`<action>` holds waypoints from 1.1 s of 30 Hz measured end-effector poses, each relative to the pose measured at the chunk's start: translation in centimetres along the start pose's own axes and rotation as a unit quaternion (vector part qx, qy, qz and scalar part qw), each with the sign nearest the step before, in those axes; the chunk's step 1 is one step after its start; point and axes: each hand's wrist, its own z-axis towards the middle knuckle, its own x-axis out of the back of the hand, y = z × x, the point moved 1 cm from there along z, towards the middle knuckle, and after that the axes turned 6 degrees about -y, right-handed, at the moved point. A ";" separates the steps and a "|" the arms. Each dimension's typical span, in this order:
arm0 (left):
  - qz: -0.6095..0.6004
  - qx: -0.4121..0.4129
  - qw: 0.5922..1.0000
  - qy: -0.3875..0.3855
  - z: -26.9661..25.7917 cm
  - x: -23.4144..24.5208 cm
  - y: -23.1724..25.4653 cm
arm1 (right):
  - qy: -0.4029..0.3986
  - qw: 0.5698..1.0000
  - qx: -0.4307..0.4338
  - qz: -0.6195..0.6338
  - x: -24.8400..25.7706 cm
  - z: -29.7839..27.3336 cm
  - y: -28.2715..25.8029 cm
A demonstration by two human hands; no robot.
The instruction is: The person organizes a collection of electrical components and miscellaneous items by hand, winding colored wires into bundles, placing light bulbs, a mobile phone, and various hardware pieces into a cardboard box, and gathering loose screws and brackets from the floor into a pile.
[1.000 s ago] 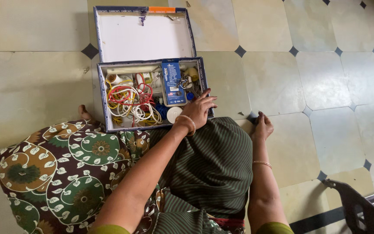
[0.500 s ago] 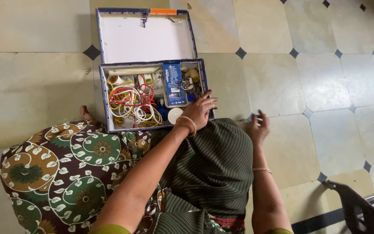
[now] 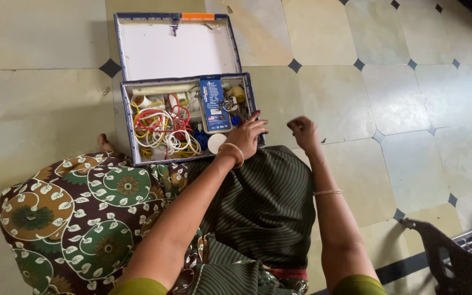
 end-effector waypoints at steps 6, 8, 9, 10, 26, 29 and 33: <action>0.058 0.019 0.998 -0.025 0.3 0.8 1.1 | 0.038 0.991 0.121 -0.030 -2.7 3.7 -14.2; 0.043 0.057 0.996 -0.046 0.2 1.3 1.6 | 0.048 0.979 0.192 -0.045 -5.4 4.2 -15.4; 0.023 0.083 0.993 -0.081 -0.4 1.7 1.4 | 0.043 0.979 0.197 -0.039 -6.7 4.2 -15.1; 0.026 0.092 0.992 -0.077 -1.2 2.7 0.9 | 0.084 0.968 0.224 -0.073 -7.8 4.2 -14.7; 0.086 0.286 0.945 0.133 -11.3 19.6 -9.7 | 0.109 0.964 0.239 -0.049 -13.3 1.3 -22.3; 0.144 0.216 0.964 0.061 -9.9 19.7 -7.1 | 0.111 0.917 0.255 -0.286 -15.1 0.0 -24.3; 0.094 0.267 0.950 -0.134 -9.5 20.3 -6.1 | -0.005 0.954 0.184 -0.235 -14.2 1.1 -23.6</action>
